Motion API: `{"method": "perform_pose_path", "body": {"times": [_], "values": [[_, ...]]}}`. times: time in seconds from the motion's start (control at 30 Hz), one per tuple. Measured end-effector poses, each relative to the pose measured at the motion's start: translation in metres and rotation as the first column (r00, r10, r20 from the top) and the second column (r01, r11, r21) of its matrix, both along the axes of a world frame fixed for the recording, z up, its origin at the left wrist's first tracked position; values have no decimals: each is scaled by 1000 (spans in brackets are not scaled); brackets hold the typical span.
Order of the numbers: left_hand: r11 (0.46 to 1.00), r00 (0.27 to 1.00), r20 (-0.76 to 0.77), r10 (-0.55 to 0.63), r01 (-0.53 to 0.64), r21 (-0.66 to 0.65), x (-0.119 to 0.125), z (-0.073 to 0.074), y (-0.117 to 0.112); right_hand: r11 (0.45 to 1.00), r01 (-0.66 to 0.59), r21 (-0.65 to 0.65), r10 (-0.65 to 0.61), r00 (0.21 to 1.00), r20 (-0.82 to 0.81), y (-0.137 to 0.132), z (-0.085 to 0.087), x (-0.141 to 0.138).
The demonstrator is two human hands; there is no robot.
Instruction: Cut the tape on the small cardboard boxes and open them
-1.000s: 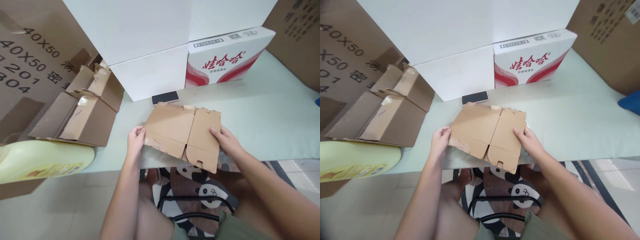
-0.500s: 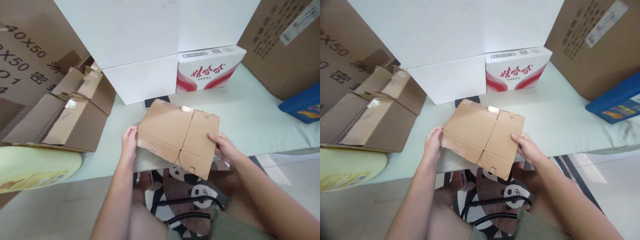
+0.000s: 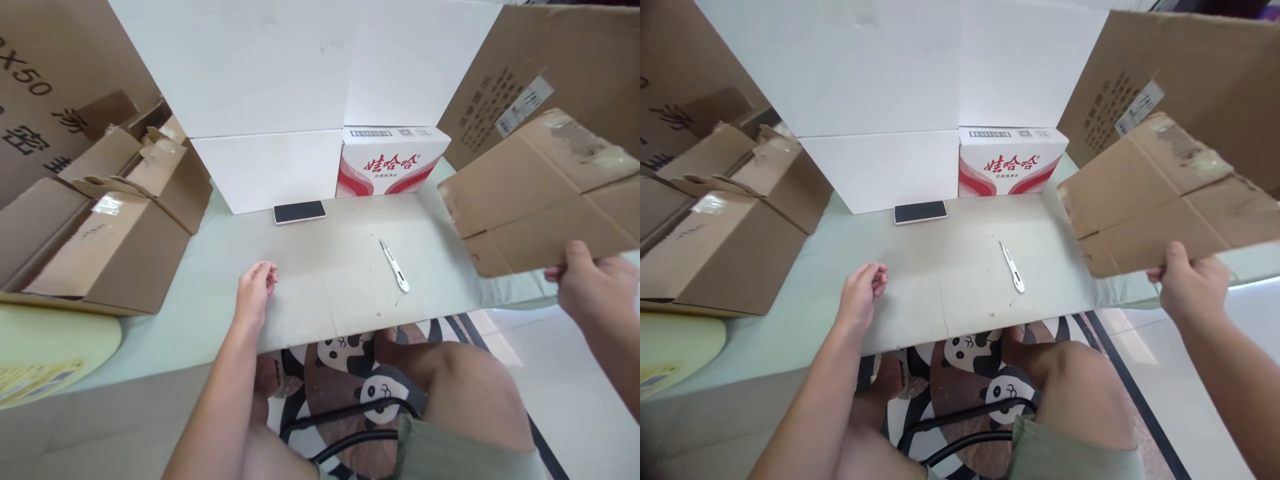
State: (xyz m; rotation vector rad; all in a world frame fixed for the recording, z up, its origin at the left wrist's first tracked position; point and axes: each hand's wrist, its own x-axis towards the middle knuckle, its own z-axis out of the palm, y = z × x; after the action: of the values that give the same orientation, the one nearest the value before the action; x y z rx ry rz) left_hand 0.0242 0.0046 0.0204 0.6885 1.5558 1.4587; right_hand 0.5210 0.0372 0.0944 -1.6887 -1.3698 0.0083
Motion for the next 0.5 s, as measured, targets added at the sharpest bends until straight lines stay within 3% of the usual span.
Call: {"method": "perform_pose_path", "body": {"times": [0.1, 0.13, 0.23, 0.3, 0.4, 0.5], "values": [[1000, 1000, 11, -14, 15, -7, 4, 0, 4, 997, -15, 77, 23, 994, -105, 72, 15, 6], [1000, 1000, 18, -22, 23, -7, 5, 0, 5, 999, 4, 51, 7, 980, -197, 94, 16, 5], [999, 998, 40, -41, 41, 2, 5, 2, 6, 990, -100, -103, 41, 884, -466, 137, 10, -11], [999, 997, 59, -49, 48, 8, 2, 3, 6, 973, -167, -157, 71, 871, -486, 144, -4, -34], [999, 995, 95, -41, 40, 13, -3, 3, 2, 917, -317, -243, 173, 864, -473, 130, -29, -87], [999, 991, 137, 2, -9, 53, -5, 2, -4, 783, -479, -397, 371, 872, -319, 110, -47, -158]]}}
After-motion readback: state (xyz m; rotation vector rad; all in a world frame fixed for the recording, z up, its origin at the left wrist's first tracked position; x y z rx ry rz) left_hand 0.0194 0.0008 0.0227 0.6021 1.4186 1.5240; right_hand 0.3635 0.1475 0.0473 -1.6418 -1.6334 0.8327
